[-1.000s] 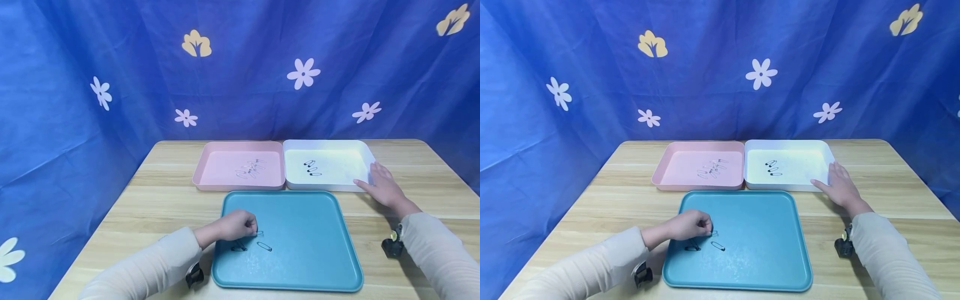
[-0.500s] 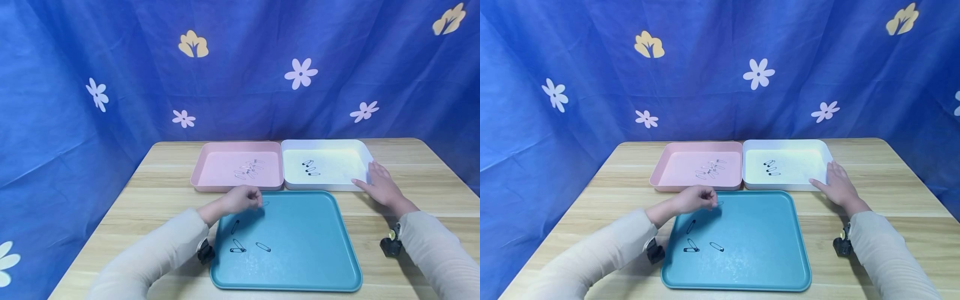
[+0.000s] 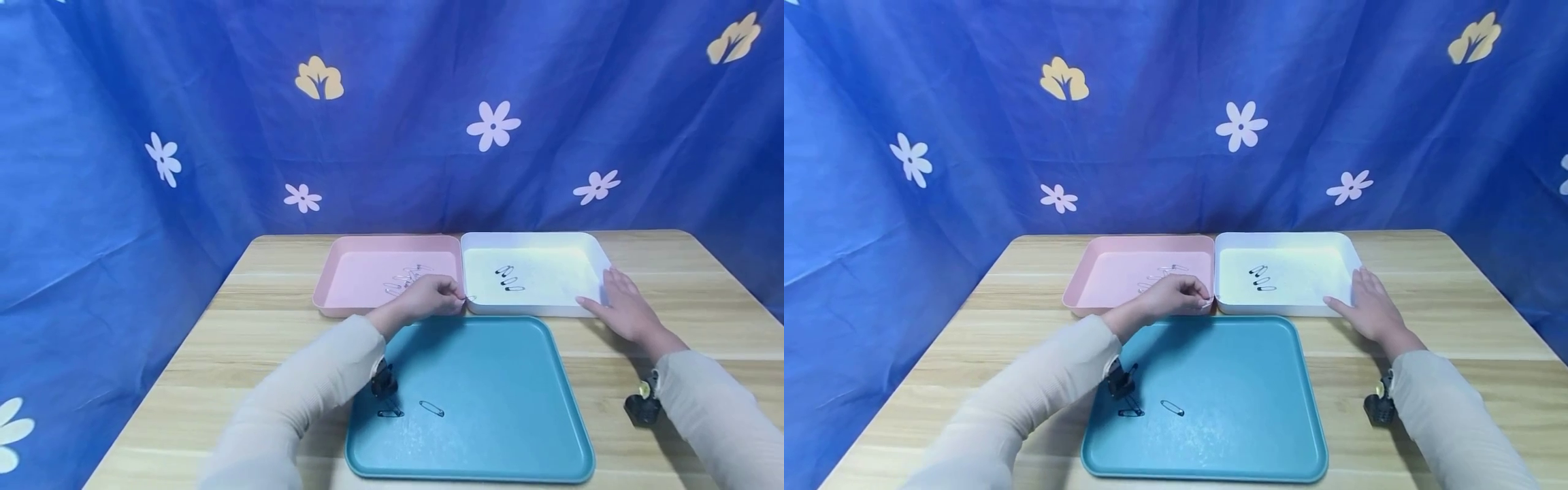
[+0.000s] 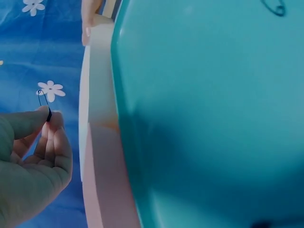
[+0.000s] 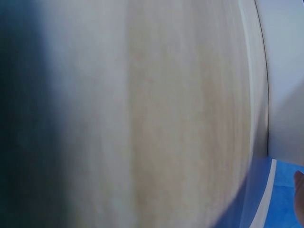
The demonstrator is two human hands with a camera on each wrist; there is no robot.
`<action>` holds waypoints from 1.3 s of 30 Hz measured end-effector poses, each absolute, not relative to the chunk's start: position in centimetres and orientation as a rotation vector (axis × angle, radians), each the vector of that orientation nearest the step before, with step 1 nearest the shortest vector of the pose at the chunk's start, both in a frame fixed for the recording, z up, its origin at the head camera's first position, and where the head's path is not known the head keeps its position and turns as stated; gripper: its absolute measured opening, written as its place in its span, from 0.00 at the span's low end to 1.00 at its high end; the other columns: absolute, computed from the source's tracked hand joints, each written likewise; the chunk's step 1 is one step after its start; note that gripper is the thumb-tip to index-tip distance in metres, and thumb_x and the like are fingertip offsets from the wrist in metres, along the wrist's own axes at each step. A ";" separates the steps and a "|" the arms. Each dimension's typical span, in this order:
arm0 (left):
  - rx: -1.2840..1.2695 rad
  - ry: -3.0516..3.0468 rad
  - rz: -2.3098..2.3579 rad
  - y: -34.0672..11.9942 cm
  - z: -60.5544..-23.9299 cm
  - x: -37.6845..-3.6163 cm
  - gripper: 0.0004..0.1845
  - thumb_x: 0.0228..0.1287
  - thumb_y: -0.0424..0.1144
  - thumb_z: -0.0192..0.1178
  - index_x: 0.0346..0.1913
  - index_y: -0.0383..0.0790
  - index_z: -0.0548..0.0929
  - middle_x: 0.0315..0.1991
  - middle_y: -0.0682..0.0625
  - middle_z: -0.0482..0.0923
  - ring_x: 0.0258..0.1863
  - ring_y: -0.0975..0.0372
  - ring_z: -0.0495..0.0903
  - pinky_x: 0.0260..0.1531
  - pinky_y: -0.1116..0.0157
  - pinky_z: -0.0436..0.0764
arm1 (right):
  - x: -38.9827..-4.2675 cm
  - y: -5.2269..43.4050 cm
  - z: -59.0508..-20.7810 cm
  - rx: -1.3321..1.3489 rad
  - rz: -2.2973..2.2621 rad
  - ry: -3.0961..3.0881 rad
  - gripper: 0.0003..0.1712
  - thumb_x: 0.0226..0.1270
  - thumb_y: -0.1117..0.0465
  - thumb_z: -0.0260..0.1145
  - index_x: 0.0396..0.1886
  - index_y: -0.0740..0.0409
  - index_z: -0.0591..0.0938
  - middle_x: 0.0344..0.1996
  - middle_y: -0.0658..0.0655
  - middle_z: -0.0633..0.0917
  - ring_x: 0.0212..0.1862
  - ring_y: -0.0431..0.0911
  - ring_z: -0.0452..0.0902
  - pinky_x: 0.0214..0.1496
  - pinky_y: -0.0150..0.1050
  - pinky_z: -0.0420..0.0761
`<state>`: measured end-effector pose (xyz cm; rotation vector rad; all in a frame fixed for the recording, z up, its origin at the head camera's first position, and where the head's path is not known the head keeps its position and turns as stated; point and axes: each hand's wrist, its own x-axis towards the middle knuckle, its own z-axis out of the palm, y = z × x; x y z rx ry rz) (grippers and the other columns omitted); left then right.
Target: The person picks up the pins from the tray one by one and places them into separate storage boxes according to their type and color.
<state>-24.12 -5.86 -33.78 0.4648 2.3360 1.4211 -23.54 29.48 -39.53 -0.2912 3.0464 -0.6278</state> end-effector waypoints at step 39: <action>0.415 2.496 1.385 3.5 -36.4 -29.0 0.04 0.55 0.31 0.57 0.32 0.37 0.81 0.27 0.52 0.76 0.25 0.65 0.72 0.26 0.75 0.70 | -23.7 29.7 -40.0 -0.328 -0.581 3.072 0.49 0.63 0.40 0.42 0.60 0.79 0.40 0.60 0.77 0.39 0.62 0.64 0.29 0.60 0.55 0.32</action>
